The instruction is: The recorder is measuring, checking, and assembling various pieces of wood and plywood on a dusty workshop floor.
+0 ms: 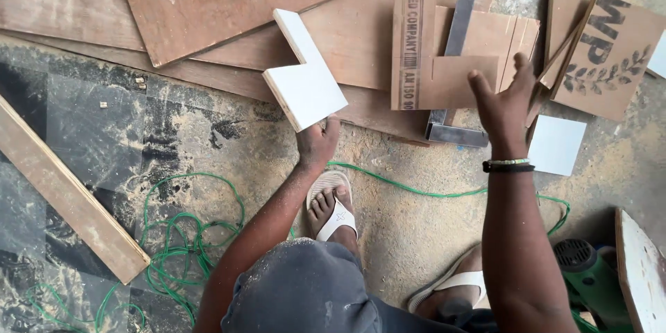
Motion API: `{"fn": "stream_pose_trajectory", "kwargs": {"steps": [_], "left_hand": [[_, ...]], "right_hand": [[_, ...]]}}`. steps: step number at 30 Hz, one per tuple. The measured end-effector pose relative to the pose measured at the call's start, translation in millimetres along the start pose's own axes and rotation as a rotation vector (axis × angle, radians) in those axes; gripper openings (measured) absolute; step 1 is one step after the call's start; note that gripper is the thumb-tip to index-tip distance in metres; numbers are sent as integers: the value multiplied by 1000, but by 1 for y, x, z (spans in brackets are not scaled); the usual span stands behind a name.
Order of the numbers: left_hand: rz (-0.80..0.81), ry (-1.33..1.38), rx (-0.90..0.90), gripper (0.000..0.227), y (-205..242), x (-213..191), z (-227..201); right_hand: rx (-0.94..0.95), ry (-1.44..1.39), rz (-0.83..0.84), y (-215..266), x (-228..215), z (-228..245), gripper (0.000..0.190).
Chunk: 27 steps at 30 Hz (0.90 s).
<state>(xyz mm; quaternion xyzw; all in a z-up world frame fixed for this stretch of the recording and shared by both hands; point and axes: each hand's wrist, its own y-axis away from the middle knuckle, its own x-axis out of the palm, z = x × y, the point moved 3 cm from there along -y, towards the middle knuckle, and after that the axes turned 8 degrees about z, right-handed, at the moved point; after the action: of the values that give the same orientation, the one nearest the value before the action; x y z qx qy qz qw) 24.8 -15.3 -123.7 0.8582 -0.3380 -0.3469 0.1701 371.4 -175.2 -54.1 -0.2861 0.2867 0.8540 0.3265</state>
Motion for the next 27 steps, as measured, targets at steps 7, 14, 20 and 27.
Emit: {"fn": "stream_pose_trajectory", "kwargs": {"steps": [7,14,20,27], "left_hand": [[-127,29,79,48,5,-24,3],[-125,4,87,45,6,-26,-15],[-122,-45,264,33,0,-36,-50],[-181,-161,399,27,-9,-34,-71]], "right_hand": [[156,-38,-12,14,30,-45,81],[265,-455,70,17,20,-35,38],[-242,-478,-322,42,-10,20,19],[-340,-163,-186,35,47,72,45]]}}
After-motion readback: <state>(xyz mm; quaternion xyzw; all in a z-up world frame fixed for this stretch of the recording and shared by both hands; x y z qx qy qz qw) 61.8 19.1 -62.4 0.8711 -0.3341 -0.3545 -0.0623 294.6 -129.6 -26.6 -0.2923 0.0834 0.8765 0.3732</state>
